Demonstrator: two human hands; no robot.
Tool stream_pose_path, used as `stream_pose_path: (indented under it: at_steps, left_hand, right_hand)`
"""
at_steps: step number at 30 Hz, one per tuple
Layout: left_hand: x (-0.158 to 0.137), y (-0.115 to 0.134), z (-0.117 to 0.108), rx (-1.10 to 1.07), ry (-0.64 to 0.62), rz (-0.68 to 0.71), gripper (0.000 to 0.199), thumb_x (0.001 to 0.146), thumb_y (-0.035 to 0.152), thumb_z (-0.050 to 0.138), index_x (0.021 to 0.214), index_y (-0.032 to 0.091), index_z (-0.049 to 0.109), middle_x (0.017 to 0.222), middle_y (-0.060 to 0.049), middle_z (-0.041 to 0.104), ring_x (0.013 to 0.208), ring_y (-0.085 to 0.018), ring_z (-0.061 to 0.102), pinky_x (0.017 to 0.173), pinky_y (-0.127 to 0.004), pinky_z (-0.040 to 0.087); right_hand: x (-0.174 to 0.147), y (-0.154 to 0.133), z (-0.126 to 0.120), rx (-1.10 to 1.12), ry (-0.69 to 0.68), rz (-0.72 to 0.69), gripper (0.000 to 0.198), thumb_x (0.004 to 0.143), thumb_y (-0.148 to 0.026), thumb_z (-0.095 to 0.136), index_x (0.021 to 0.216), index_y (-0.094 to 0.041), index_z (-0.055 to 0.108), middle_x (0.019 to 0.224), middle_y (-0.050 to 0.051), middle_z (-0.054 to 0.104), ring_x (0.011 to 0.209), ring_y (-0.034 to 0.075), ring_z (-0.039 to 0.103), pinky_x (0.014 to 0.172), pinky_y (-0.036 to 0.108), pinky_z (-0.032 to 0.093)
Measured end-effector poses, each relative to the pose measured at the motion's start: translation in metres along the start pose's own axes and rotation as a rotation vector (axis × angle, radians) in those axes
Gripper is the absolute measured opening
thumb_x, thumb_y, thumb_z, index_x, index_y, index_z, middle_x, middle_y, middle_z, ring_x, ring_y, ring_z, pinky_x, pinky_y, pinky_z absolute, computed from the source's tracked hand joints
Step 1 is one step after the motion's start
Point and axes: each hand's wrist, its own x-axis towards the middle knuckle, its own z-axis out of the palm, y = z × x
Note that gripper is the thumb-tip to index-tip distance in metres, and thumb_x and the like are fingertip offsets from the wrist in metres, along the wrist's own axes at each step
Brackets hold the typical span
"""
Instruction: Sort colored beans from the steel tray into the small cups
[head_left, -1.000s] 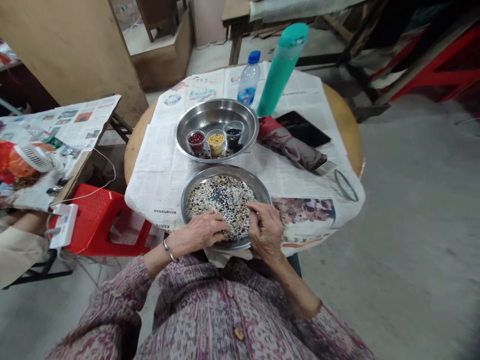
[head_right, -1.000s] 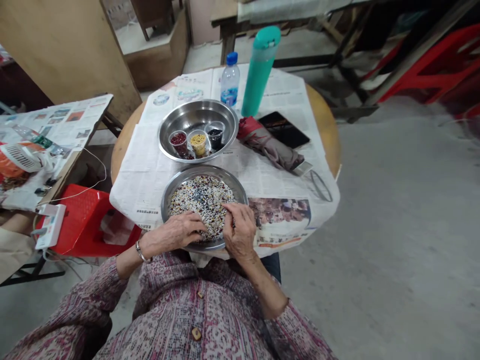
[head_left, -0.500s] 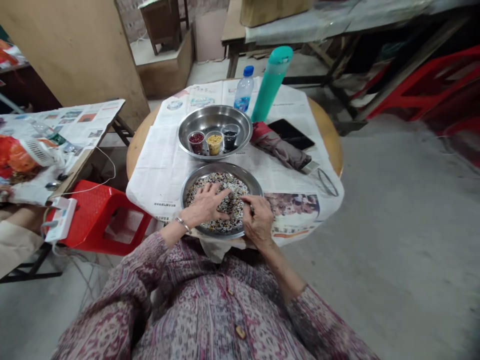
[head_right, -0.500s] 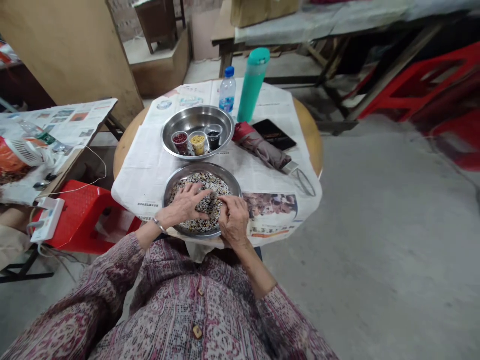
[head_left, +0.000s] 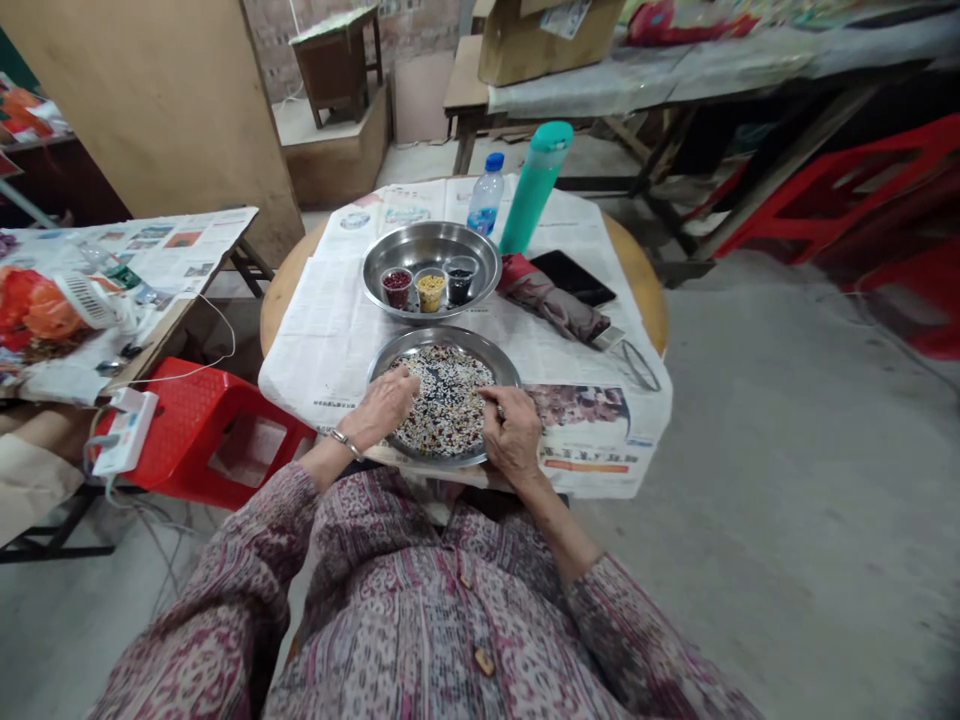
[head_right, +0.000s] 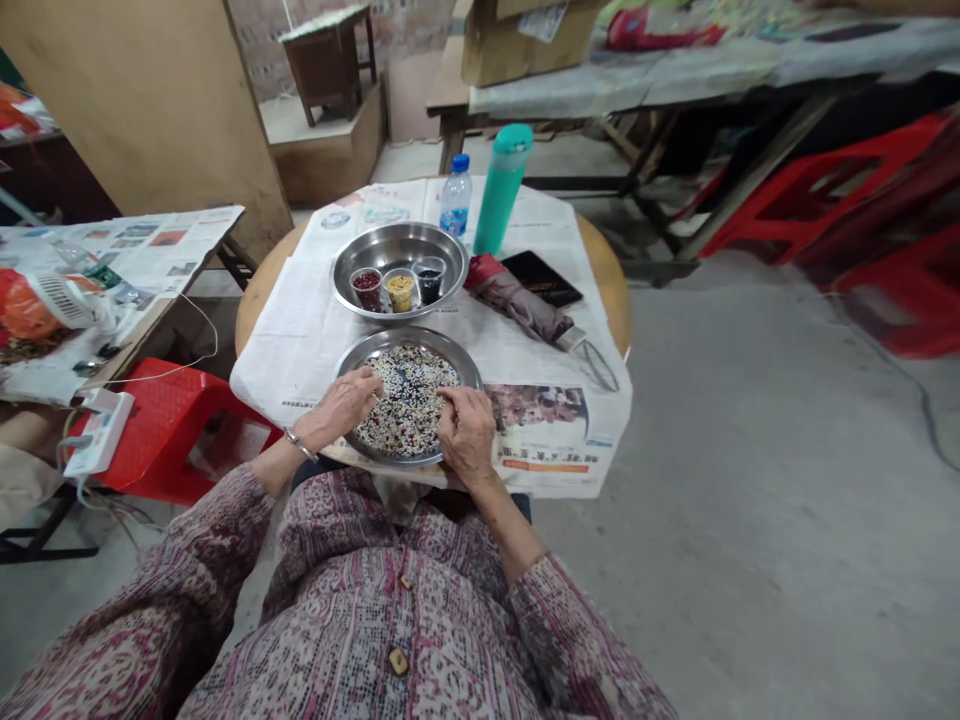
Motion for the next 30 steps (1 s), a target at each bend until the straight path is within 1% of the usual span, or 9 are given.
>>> stream_pose_path:
  at_steps: [4,9,13,15,18,21,23,27,30]
  left_hand:
    - [-0.016,0.004,-0.007,0.037,0.073,-0.049,0.021,0.091,0.019,0.056,0.111,0.019,0.063,0.125,-0.010,0.056,0.115,-0.027,0.050,0.096,-0.040,0.049]
    - [-0.011,0.025,0.000,0.000,-0.027,0.009,0.080,0.071,0.048,0.083,0.138,0.024,0.048,0.147,-0.016,0.040,0.128,-0.040,0.041,0.098,-0.055,0.046]
    - [0.006,0.031,0.017,-0.124,-0.031,0.100,0.034,0.088,0.023,0.066,0.121,0.017,0.062,0.121,-0.013,0.058,0.112,-0.027,0.056,0.096,-0.041,0.049]
    - [0.014,0.033,0.026,-0.214,-0.020,0.158,0.024,0.089,0.010,0.055,0.110,0.013,0.066,0.106,-0.010,0.064,0.102,-0.022,0.061,0.094,-0.036,0.050]
    - [0.024,0.038,0.035,-0.368,0.044,0.225,0.024,0.090,0.006,0.051,0.105,0.014,0.067,0.101,-0.006,0.069,0.098,-0.019,0.065,0.095,-0.034,0.050]
    - [0.030,0.040,0.034,-0.465,0.108,0.293,0.027,0.093,0.010,0.050,0.114,0.016,0.065,0.111,-0.004,0.070,0.107,-0.018,0.064,0.101,-0.032,0.048]
    - [0.032,0.038,0.029,-0.411,0.092,0.364,0.031,0.092,0.015,0.058,0.122,0.018,0.062,0.124,-0.005,0.066,0.119,-0.020,0.059,0.108,-0.036,0.043]
    - [0.038,0.030,0.023,-0.149,-0.025,0.442,0.065,0.079,0.034,0.079,0.138,0.026,0.051,0.151,-0.010,0.045,0.139,-0.033,0.037,0.113,-0.055,0.035]
    - [0.047,0.031,0.025,-0.052,-0.056,0.457,0.059,0.081,0.035,0.077,0.134,0.024,0.053,0.148,-0.011,0.044,0.136,-0.033,0.038,0.111,-0.053,0.038]
  right_hand:
    - [0.000,0.001,0.000,-0.011,0.010,-0.012,0.022,0.087,-0.013,0.049,0.095,-0.021,0.068,0.092,0.006,0.072,0.089,0.022,0.063,0.086,0.038,0.048]
    - [-0.001,-0.001,-0.001,-0.005,0.019,-0.009,0.021,0.089,-0.015,0.049,0.093,-0.021,0.069,0.090,0.005,0.072,0.087,0.021,0.064,0.086,0.039,0.049]
    - [-0.001,-0.004,-0.003,0.054,0.071,0.034,0.016,0.088,-0.019,0.052,0.092,-0.021,0.068,0.090,0.005,0.072,0.088,0.021,0.065,0.086,0.039,0.051]
    - [0.000,-0.006,-0.004,0.087,0.090,0.033,0.014,0.088,-0.020,0.053,0.092,-0.021,0.067,0.090,0.005,0.071,0.089,0.021,0.065,0.085,0.040,0.052]
    - [0.000,-0.007,-0.005,0.125,0.119,0.019,0.012,0.088,-0.021,0.055,0.091,-0.021,0.066,0.090,0.005,0.071,0.088,0.021,0.065,0.085,0.040,0.052]
    - [0.000,-0.008,-0.005,0.134,0.131,0.029,0.012,0.089,-0.021,0.054,0.091,-0.022,0.066,0.090,0.005,0.071,0.089,0.021,0.065,0.086,0.041,0.053]
    - [0.000,-0.008,-0.004,0.133,0.142,0.037,0.014,0.090,-0.020,0.053,0.092,-0.022,0.066,0.091,0.005,0.071,0.089,0.021,0.065,0.087,0.042,0.053]
    - [0.000,-0.008,-0.004,0.133,0.167,0.054,0.019,0.091,-0.018,0.050,0.098,-0.022,0.067,0.095,0.007,0.071,0.092,0.022,0.065,0.088,0.042,0.053]
    - [0.000,-0.007,-0.004,0.133,0.152,0.048,0.020,0.092,-0.019,0.049,0.098,-0.022,0.068,0.095,0.006,0.071,0.092,0.022,0.065,0.087,0.042,0.053]
